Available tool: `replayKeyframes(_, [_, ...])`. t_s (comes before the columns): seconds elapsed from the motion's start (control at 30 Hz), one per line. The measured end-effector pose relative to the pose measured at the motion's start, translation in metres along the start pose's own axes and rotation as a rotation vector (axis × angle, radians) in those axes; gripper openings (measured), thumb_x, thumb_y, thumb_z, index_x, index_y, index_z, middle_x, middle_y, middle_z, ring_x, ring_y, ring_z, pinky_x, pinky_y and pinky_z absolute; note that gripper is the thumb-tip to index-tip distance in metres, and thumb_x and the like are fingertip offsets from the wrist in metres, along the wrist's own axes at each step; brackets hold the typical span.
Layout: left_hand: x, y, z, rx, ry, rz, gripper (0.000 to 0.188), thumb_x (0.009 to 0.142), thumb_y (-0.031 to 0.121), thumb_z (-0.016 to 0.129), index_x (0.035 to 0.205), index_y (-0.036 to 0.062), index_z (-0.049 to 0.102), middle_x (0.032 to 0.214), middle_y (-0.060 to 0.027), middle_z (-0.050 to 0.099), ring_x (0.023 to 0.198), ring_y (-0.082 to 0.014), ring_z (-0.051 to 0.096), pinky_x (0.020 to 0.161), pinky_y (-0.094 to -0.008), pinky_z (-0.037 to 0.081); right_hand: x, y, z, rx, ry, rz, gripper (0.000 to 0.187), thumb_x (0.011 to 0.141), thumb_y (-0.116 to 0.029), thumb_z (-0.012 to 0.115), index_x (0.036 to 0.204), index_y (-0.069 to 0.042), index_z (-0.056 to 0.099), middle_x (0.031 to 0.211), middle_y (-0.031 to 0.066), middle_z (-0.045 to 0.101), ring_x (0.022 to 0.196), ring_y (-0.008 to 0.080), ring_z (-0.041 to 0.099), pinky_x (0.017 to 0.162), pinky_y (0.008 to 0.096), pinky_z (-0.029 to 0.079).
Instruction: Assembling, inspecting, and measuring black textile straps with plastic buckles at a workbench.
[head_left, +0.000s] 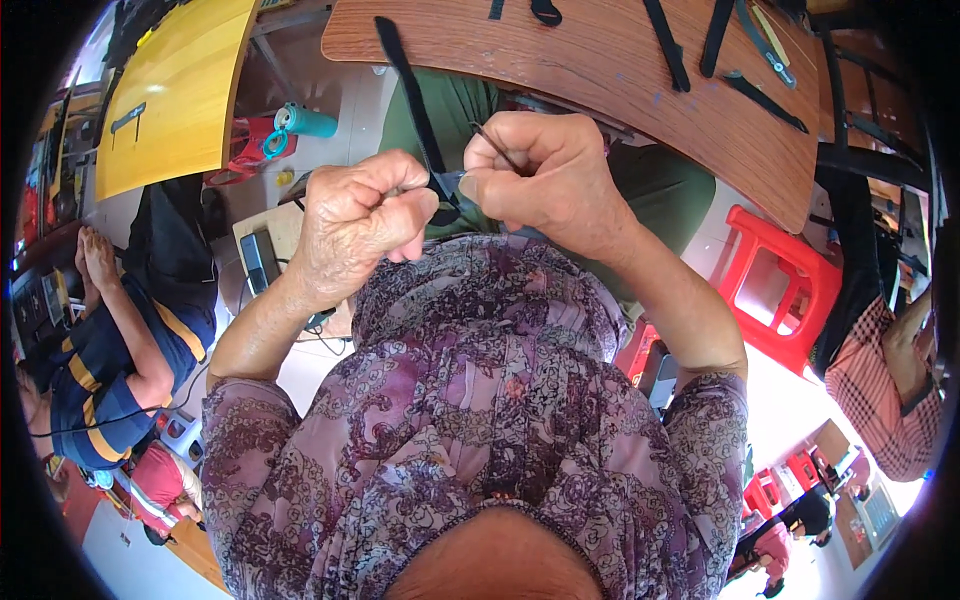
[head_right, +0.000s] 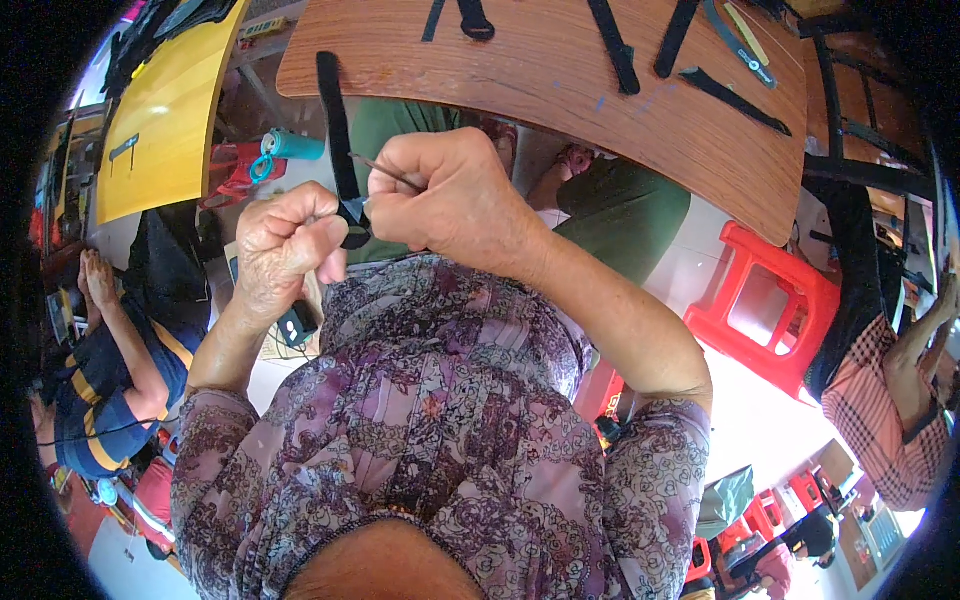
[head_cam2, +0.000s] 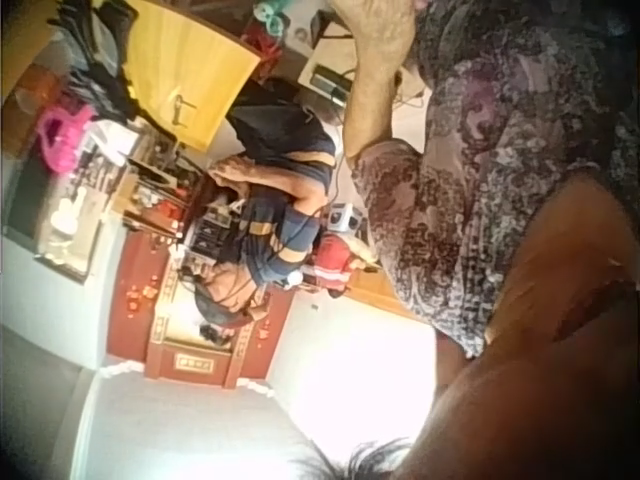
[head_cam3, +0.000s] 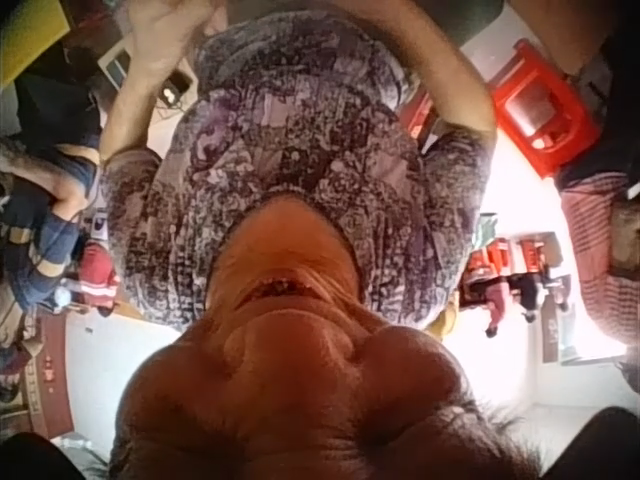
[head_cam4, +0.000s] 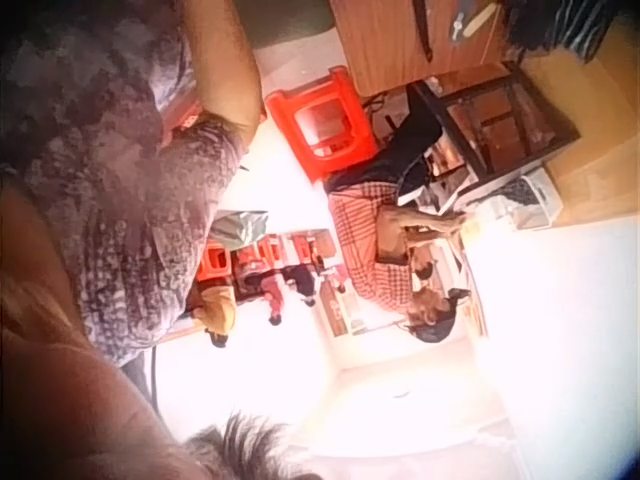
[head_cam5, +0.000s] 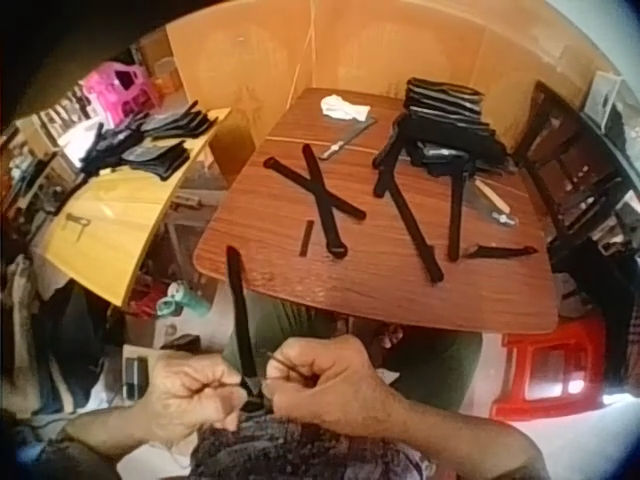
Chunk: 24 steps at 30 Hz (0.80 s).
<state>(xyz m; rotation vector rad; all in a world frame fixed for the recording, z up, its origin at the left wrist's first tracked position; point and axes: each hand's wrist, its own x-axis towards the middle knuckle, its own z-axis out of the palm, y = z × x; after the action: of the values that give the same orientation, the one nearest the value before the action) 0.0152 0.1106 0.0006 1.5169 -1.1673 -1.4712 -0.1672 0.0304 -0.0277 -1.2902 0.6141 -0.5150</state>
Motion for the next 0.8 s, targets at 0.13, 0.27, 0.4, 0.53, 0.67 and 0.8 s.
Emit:
replayKeyframes(0.13, [0.004, 0.001, -0.004, -0.053, -0.016, -0.058, 0.013, 0.083, 0.006, 0.056, 0.072, 0.0001, 0.056, 0.057, -0.0011, 0.056, 0.046, -0.0042, 0.05, 0.043, -0.0177, 0.04, 0.004, -0.007, -0.002, -0.007, -0.005, 0.014, 0.017, 0.072, -0.009, 0.068, 0.067, -0.001, 0.054, 0.053, -0.0021, 0.049, 0.048, 0.0038, 0.044, 0.042, 0.0224, 0.034])
replayKeyframes(0.27, [0.009, -0.002, 0.002, -0.133, 0.051, -0.028, 0.013, 0.083, 0.006, 0.057, 0.072, 0.0001, 0.056, 0.059, -0.0008, 0.056, 0.047, -0.0042, 0.05, 0.043, -0.0176, 0.04, 0.001, 0.003, 0.0, -0.32, -0.093, -0.137, 0.041, 0.07, -0.033, 0.077, 0.065, 0.0, 0.052, 0.051, 0.0046, 0.048, 0.046, 0.0098, 0.044, 0.043, 0.0286, 0.036])
replayKeyframes(0.4, [0.011, 0.001, 0.008, -0.107, 0.048, -0.002, 0.014, 0.084, 0.007, 0.057, 0.072, -0.0006, 0.056, 0.062, -0.0007, 0.056, 0.05, -0.004, 0.052, 0.043, -0.0172, 0.04, -0.003, 0.007, 0.007, -0.185, -0.005, -0.02, 0.04, 0.074, -0.03, 0.073, 0.063, 0.001, 0.05, 0.05, 0.0122, 0.046, 0.046, 0.0179, 0.049, 0.045, 0.0348, 0.038])
replayKeyframes(0.53, [0.009, 0.006, 0.005, -0.015, 0.08, 0.018, 0.012, 0.083, 0.005, 0.057, 0.073, -0.0014, 0.056, 0.061, 0.0002, 0.054, 0.051, -0.0037, 0.053, 0.044, -0.0165, 0.04, 0.001, 0.011, 0.005, -0.315, 0.061, -0.184, 0.033, 0.078, -0.023, 0.067, 0.064, 0.001, 0.049, 0.052, 0.016, 0.044, 0.046, 0.0267, 0.05, 0.046, 0.0368, 0.038])
replayKeyframes(0.67, [0.006, 0.002, 0.003, 0.045, 0.022, 0.042, 0.011, 0.082, 0.003, 0.057, 0.072, -0.0015, 0.055, 0.06, 0.0, 0.054, 0.05, -0.0036, 0.052, 0.043, -0.0167, 0.039, -0.002, 0.011, 0.0, -0.381, 0.006, -0.357, 0.026, 0.08, -0.015, 0.062, 0.064, 0.0, 0.049, 0.052, 0.0154, 0.045, 0.046, 0.0295, 0.048, 0.045, 0.0361, 0.038])
replayKeyframes(0.8, [-0.003, -0.003, -0.001, 0.005, -0.12, -0.078, 0.01, 0.082, 0.001, 0.056, 0.072, -0.001, 0.055, 0.057, -0.0001, 0.053, 0.047, -0.0033, 0.05, 0.041, -0.0179, 0.036, -0.009, 0.01, -0.008, -0.158, -0.134, -0.023, 0.021, 0.079, -0.013, 0.063, 0.066, 0.001, 0.053, 0.047, 0.0067, 0.047, 0.042, 0.0131, 0.048, 0.042, 0.0299, 0.037])
